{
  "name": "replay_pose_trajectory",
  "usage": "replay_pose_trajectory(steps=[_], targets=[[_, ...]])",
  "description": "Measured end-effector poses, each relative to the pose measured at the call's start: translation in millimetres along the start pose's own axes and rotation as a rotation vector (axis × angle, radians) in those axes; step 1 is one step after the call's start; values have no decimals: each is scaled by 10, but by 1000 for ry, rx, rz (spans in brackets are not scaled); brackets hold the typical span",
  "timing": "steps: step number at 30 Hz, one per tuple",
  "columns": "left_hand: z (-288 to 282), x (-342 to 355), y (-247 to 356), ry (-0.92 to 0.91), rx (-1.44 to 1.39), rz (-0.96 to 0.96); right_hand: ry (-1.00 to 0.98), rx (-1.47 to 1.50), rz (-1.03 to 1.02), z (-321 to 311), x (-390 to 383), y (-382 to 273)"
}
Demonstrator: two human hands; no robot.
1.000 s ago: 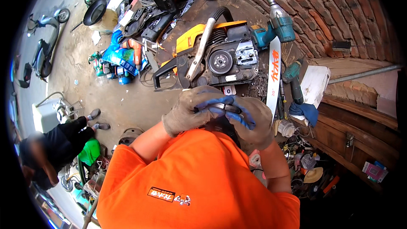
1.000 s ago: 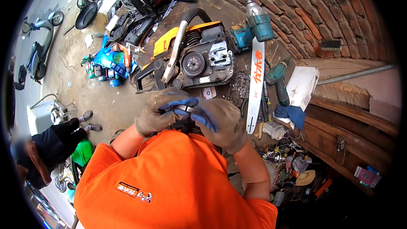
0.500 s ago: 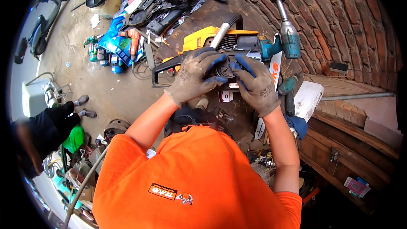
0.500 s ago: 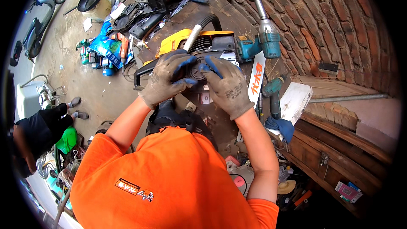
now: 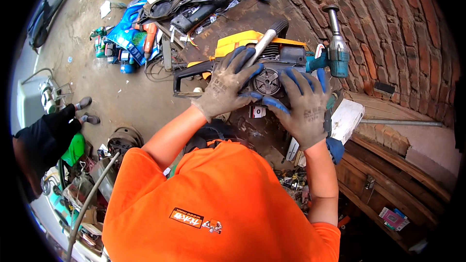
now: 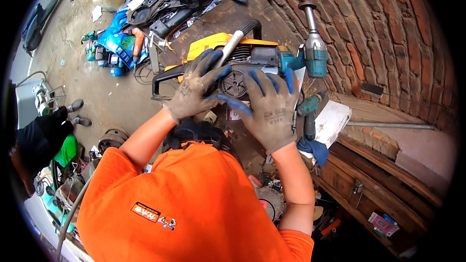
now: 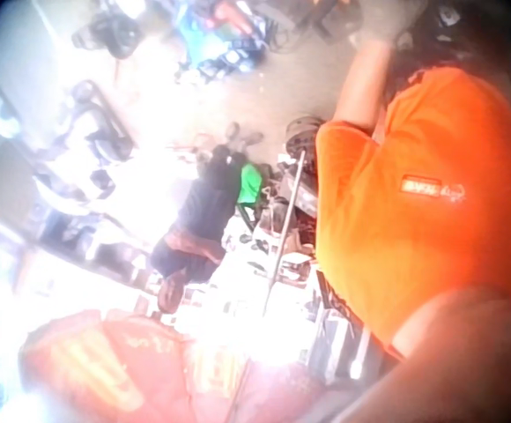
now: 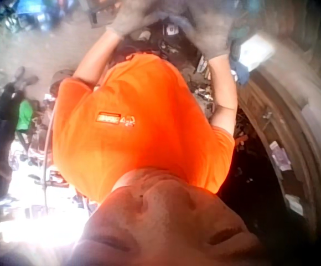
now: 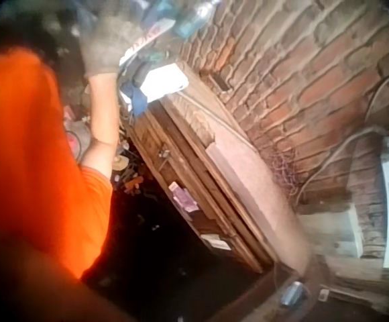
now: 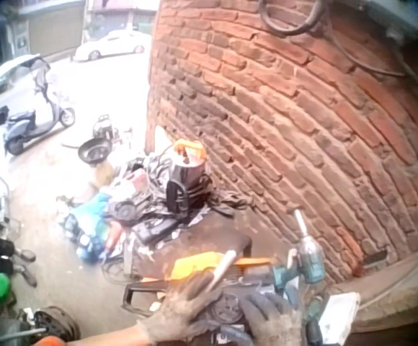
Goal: The person disassembles a chainsaw engine, removes the flywheel and stator, and uses a hammer and pliers to adjust internal components. They then reassemble the engine parts and secure them with an impact driver.
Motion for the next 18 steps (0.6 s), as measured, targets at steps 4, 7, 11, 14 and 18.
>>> replay_pose_trajectory(steps=[4,7,11,14,18], targets=[[-28,16,16,-9,-29,-10,-123,-1,-2,337,76,24],[-31,23,9,21,-19,18,-121,115,-38,367,70,137],[6,2,-37,-12,-94,-2,-146,241,72,334,87,119],[-13,7,-37,-11,-102,2,-278,72,197,331,157,90],[-28,-16,-35,-15,-97,3,-223,64,3,335,158,159]])
Point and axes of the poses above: each hand's wrist, its own x-axis towards the middle knuckle, its own z-axis out of the palm, y = z × x, the point moved 5 cm from there along x, towards the middle knuckle, and after that the axes turned 12 degrees about -z, right-handed, at the moved point
